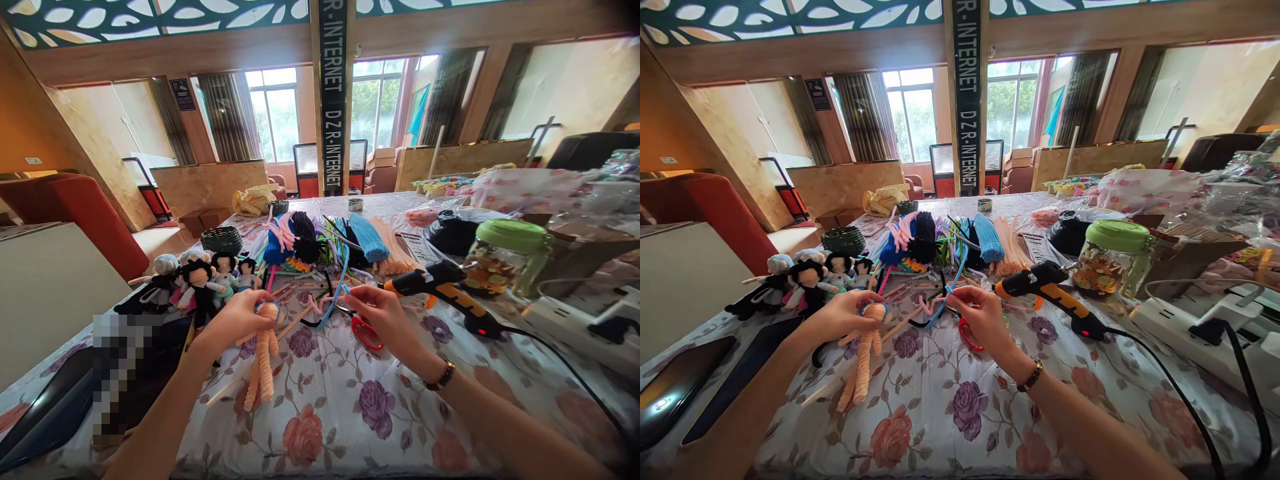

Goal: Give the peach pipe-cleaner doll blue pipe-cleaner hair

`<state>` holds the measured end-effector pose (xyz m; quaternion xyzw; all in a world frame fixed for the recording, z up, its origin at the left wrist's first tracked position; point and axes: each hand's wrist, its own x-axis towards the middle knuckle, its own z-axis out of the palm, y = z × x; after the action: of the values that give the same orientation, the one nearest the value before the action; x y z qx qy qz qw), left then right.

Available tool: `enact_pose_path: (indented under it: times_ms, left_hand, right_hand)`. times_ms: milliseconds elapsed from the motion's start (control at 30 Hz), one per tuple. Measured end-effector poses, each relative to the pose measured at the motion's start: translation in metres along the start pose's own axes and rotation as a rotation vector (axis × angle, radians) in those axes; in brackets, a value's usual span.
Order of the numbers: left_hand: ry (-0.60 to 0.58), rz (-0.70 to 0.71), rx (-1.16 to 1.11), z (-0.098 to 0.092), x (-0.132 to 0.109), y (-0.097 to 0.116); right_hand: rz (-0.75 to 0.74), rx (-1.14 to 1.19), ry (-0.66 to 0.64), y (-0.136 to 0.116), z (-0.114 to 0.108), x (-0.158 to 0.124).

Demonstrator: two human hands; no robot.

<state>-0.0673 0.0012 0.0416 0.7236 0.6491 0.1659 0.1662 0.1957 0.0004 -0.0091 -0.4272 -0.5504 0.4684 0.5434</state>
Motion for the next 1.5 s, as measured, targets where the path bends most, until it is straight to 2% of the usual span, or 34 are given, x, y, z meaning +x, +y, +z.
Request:
enact_pose_path:
  times_ms: [133, 200, 300, 400, 533, 600, 700, 833, 900, 967, 1100, 1200, 1333, 1500]
  left_hand:
    - [-0.023, -0.028, -0.089, -0.012, -0.002, 0.012]
    - [-0.091, -0.046, -0.176, -0.017, -0.004, 0.022]
    - [-0.22, -0.037, -0.405, -0.023, -0.008, 0.038]
    - [-0.281, 0.006, -0.626, -0.018, -0.007, 0.051]
    - [-0.215, 0.036, -0.906, 0.008, 0.006, 0.067]
    - [-0.161, -0.007, -1.018, 0.026, 0.014, 0.077]
    - [-0.083, 0.01, -1.109, 0.055, 0.025, 0.095]
    - [0.097, 0.117, -1.189, 0.082, 0.035, 0.112]
    - [0.137, 0.178, -1.214, 0.09, 0.038, 0.114]
    - [0.102, 0.232, -1.258, 0.093, 0.038, 0.113]
    - [-0.086, 0.286, -1.39, 0.091, 0.034, 0.105]
    - [-0.201, 0.245, -1.501, 0.086, 0.031, 0.1]
    - [-0.183, 0.174, -1.552, 0.084, 0.03, 0.1]
    - [-0.1, 0.228, -1.478, 0.084, 0.031, 0.099]
  right_hand:
    - [-0.007, 0.014, -0.001, 0.0, 0.0, 0.0]
    - [-0.011, 0.026, 0.004, 0.001, 0.0, 0.001]
    - [-0.024, 0.052, 0.01, 0.003, 0.0, 0.002]
    - [-0.017, 0.079, -0.004, 0.004, 0.0, 0.003]
    - [-0.011, 0.125, -0.001, 0.001, 0.0, 0.002]
    - [-0.023, 0.139, 0.018, -0.002, 0.0, 0.001]
    - [-0.036, 0.16, 0.049, -0.005, -0.001, 0.001]
    - [-0.076, 0.157, 0.101, -0.003, -0.004, 0.004]
    - [-0.104, 0.127, 0.122, 0.0, -0.006, 0.006]
    - [-0.116, 0.094, 0.119, 0.001, -0.007, 0.006]
    - [-0.097, 0.109, 0.126, 0.001, -0.008, 0.006]
    - [-0.099, 0.139, 0.159, -0.002, -0.008, 0.006]
    - [-0.109, 0.129, 0.187, -0.005, -0.007, 0.006]
    - [-0.102, 0.108, 0.19, -0.005, -0.007, 0.004]
